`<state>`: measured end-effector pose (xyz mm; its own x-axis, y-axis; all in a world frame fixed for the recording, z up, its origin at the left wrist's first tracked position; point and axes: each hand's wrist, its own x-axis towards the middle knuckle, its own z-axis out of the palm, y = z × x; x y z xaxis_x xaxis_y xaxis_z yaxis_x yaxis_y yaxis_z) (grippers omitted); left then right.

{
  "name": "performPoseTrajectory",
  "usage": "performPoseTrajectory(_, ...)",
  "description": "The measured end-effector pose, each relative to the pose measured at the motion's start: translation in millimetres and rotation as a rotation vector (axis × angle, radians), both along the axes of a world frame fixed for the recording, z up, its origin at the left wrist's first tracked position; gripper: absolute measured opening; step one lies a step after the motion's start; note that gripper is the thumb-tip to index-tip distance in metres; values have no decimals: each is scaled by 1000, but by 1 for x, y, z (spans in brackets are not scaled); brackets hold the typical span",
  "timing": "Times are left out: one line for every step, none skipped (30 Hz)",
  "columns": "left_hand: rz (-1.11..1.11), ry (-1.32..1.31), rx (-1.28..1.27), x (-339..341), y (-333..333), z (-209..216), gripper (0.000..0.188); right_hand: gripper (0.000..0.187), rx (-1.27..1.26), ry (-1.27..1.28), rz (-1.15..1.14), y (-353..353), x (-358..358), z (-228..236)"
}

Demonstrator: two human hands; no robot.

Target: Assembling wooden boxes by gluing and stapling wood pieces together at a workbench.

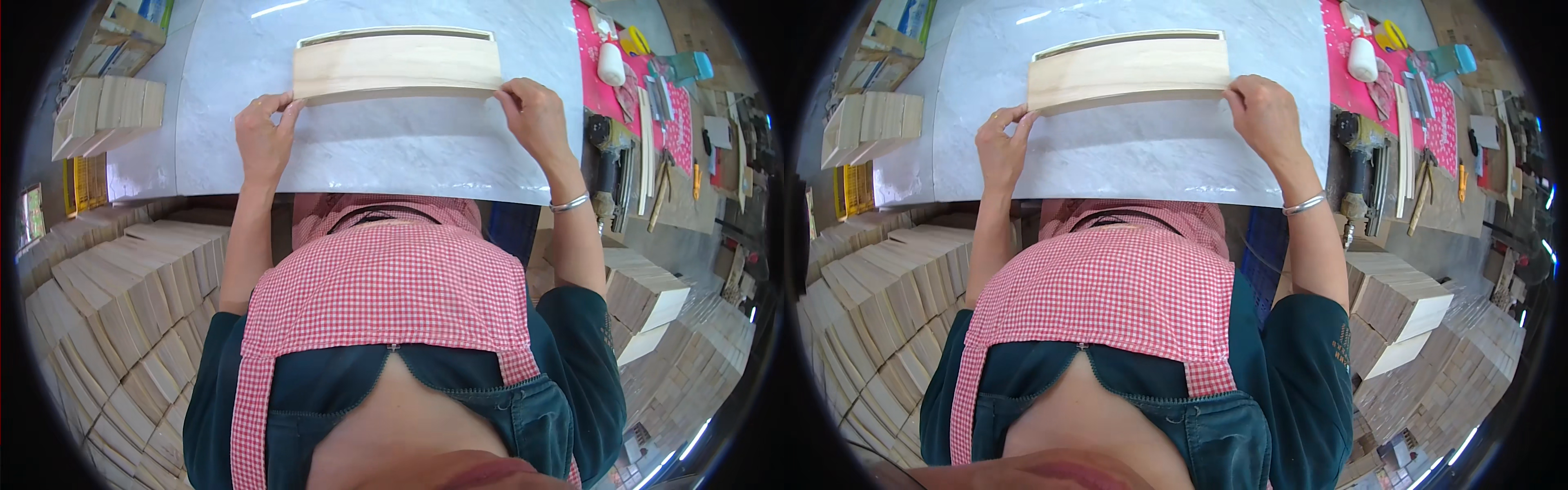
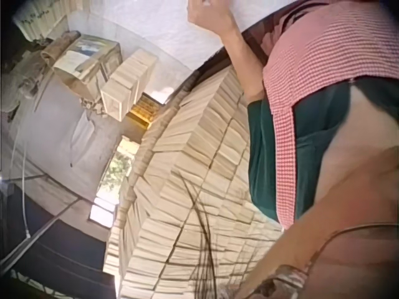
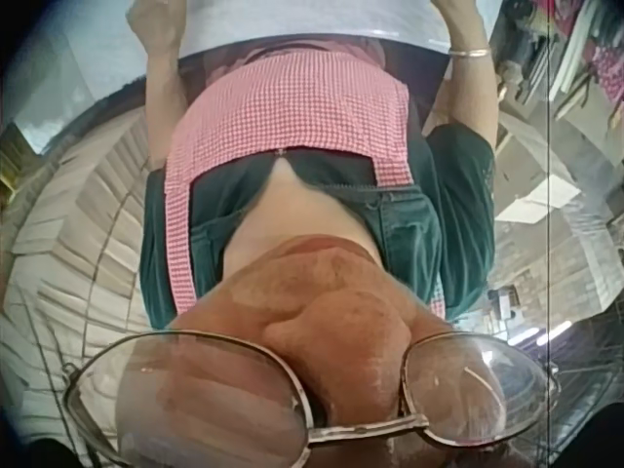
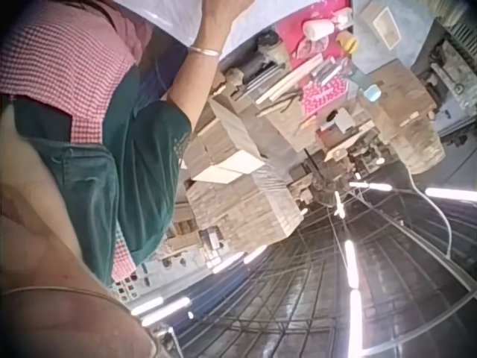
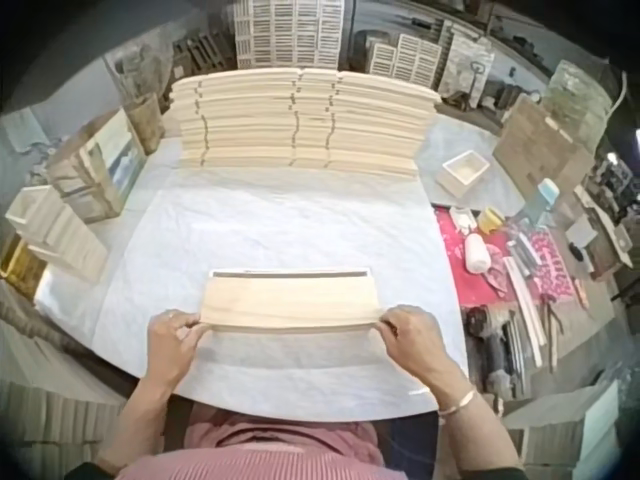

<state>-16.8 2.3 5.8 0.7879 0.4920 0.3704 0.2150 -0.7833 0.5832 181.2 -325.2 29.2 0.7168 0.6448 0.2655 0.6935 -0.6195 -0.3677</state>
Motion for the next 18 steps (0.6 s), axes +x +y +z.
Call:
performPoseTrajectory(-31, -14, -10, 1, 1, 0, 16, 6, -10, -14, -31, -1, 1, -3)
performPoseTrajectory(-40, -1, -3, 0, 3, -2, 14, 7, 33, 6, 11, -2, 4, -7)
performPoseTrajectory(-51, 13, 3, -4, 5, -4, 13, 10, 75, 27, 50, -1, 5, -12)
performPoseTrajectory(-56, 24, 20, -6, 5, -3, 12, 9, 102, -5, 85, -3, 8, -19)
performPoseTrajectory(-67, 36, 40, -9, 7, 1, 12, 8, 129, -37, 115, -3, 8, -22)
performPoseTrajectory(-53, 46, 24, -14, 9, 2, 12, 10, 76, -31, 102, 0, 3, -18)
performPoseTrajectory(-39, 67, 38, -17, 6, 5, 12, 9, 68, -36, 94, -3, -2, -14)
performPoseTrajectory(-22, 88, 59, -19, 4, 10, 12, 9, 68, -40, 89, -7, -8, -11)
performPoseTrajectory(-40, 93, 60, -23, 5, 8, 12, 9, 60, -53, 55, -11, -12, -11)
performPoseTrajectory(-58, 98, 61, -24, 4, 5, 12, 8, 78, -29, 40, -17, -16, -13)
performPoseTrajectory(-87, 87, 57, -24, 0, 2, 12, 7, 97, -6, 29, -22, -19, -15)
performPoseTrajectory(-56, 156, 14, -27, -2, 0, 15, 7, 121, 24, 25, -26, -22, -18)
performPoseTrajectory(-26, 227, -28, -24, -4, -1, 18, 7, 145, 53, 21, -32, -21, -18)
performPoseTrajectory(-38, 226, -26, -21, -6, 0, 18, 9, 120, 125, 47, -39, -16, -12)
performPoseTrajectory(-40, 226, -105, -21, -5, 2, 22, 11, 99, 200, 79, -45, -9, -6)
performPoseTrajectory(-30, 229, -182, -25, -2, 4, 25, 17, 250, 186, -10, -57, 2, -11)
performPoseTrajectory(-14, 229, -259, -27, 1, 7, 29, 15, 299, 116, -214, -82, 24, -16)
performPoseTrajectory(32, 223, -332, -40, 5, 9, 33, 15, 350, 54, -389, -109, 43, -17)
